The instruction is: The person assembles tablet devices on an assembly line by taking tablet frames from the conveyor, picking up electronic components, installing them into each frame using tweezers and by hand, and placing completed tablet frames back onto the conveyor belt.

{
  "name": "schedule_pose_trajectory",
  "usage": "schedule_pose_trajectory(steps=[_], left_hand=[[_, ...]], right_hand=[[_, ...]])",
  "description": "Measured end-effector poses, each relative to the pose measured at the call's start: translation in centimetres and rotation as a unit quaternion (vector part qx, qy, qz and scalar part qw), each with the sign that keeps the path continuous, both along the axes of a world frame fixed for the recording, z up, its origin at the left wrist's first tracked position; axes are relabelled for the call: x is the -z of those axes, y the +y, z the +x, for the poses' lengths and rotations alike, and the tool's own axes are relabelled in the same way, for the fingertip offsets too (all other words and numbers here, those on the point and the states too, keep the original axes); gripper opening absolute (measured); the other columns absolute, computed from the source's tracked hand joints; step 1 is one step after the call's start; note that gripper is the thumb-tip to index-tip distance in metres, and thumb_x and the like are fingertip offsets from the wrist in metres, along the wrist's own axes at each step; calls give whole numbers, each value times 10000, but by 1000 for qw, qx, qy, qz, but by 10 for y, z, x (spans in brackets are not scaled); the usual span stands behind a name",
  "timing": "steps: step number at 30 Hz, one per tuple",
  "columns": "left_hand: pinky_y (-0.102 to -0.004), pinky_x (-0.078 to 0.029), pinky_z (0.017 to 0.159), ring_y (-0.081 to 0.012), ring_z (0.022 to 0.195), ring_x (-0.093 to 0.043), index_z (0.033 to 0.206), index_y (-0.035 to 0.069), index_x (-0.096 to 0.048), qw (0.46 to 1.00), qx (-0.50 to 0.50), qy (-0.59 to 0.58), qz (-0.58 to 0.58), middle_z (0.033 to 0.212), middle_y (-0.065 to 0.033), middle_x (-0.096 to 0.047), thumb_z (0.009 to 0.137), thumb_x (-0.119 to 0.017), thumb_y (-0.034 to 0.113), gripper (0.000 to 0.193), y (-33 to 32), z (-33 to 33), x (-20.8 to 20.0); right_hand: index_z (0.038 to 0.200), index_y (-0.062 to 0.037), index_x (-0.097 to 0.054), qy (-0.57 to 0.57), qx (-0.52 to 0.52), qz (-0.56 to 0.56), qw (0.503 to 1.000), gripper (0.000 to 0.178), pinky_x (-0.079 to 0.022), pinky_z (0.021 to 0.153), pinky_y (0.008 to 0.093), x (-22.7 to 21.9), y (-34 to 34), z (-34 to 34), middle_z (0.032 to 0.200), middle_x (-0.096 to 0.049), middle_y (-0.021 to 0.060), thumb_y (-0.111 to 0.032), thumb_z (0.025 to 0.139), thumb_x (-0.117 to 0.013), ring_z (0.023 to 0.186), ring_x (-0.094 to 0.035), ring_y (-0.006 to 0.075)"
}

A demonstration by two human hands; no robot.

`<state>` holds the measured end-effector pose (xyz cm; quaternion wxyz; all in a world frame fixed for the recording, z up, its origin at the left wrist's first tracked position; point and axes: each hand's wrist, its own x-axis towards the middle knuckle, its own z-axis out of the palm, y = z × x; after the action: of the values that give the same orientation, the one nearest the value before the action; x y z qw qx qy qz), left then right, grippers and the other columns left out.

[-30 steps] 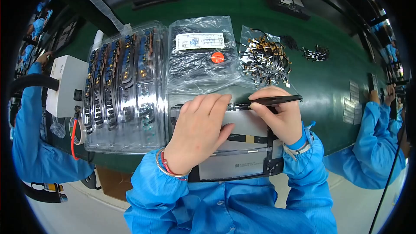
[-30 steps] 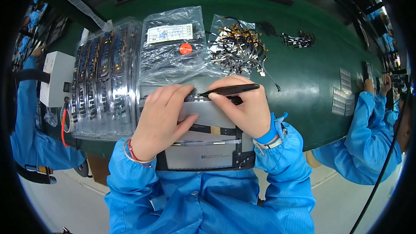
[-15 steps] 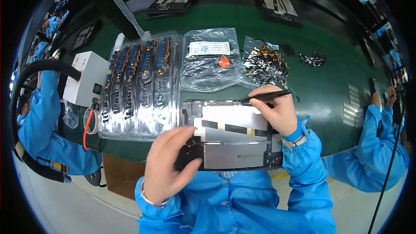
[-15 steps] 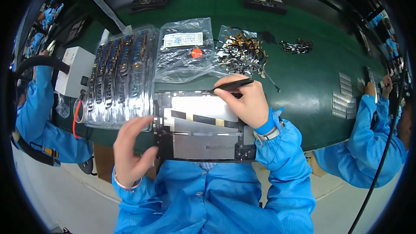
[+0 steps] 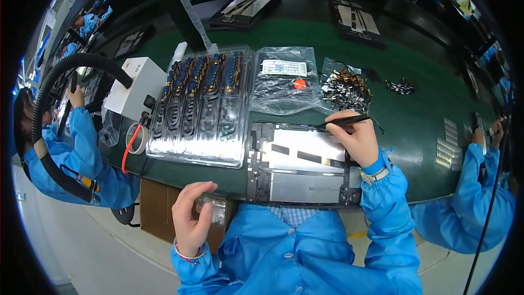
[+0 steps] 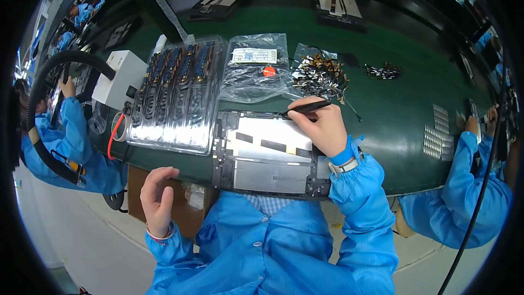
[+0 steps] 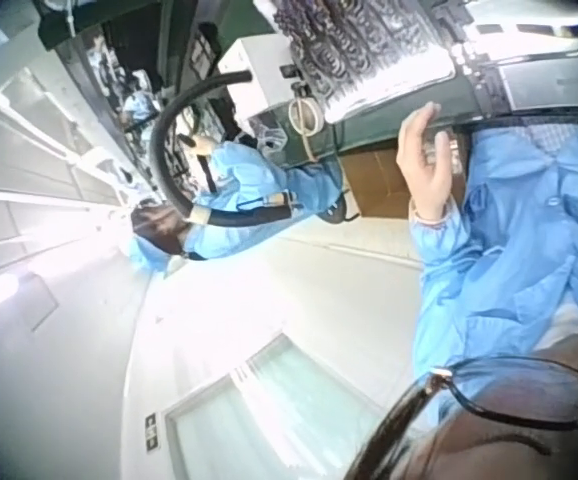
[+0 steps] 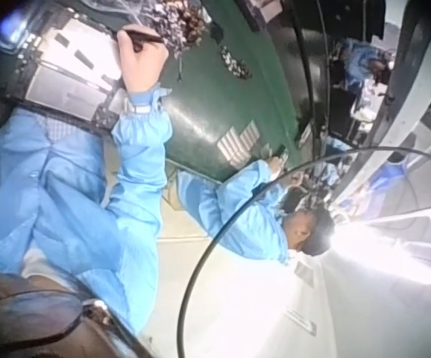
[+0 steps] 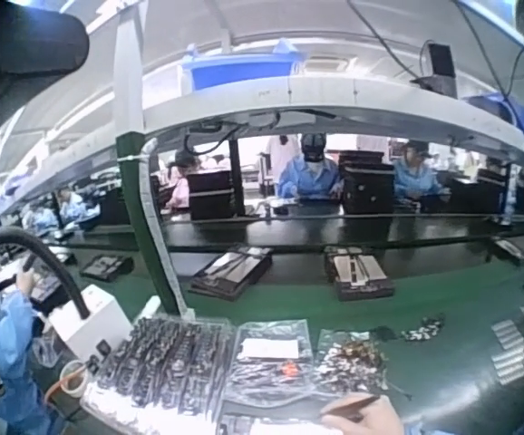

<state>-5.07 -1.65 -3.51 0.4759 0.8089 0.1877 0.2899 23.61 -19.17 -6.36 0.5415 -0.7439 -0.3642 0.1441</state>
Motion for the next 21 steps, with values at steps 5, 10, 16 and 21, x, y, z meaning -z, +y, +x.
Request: schedule_pose_trajectory(steps=[5, 10, 16, 21], left_hand=[[-326, -442, 825, -253, 910, -578, 1039, -28, -564, 1000, -19, 3, -15, 966, -165, -600, 711, -502, -30, 334, -2, -3, 1], [-329, -445, 822, -275, 929, -581, 1020, -7, -581, 984, 3, 53, 168, 972, -145, -610, 748, -566, 4, 272, 34, 25, -5], [-342, -468, 726, -302, 836, -586, 936, 15, -586, 957, -33, 84, 275, 892, -145, -595, 769, -580, 54, 172, 154, 107, 6], [-362, -472, 722, -271, 851, -587, 916, 80, -619, 891, -1, 147, 429, 864, -104, -592, 760, -606, 134, 166, 186, 172, -10]], right_hand=[[894, 24, -630, 35, -5, 15, 999, 145, -507, 665, 239, 0, -3, 0, 828, -632, 86, -47, 767, -634, 724, -618, 134], [891, 30, -568, -17, -16, 47, 999, 102, -456, 699, 261, -24, -40, -13, 881, -603, 95, -1, 809, -517, 761, -570, 150], [793, -3, -549, 64, -89, 3, 994, 104, -453, 640, 290, -54, -114, -73, 811, -596, 139, 46, 718, -496, 691, -568, 216], [773, -23, -561, -66, -65, -11, 996, 105, -423, 546, 295, -48, -134, -100, 680, -566, 115, 34, 685, -551, 600, -548, 229]])
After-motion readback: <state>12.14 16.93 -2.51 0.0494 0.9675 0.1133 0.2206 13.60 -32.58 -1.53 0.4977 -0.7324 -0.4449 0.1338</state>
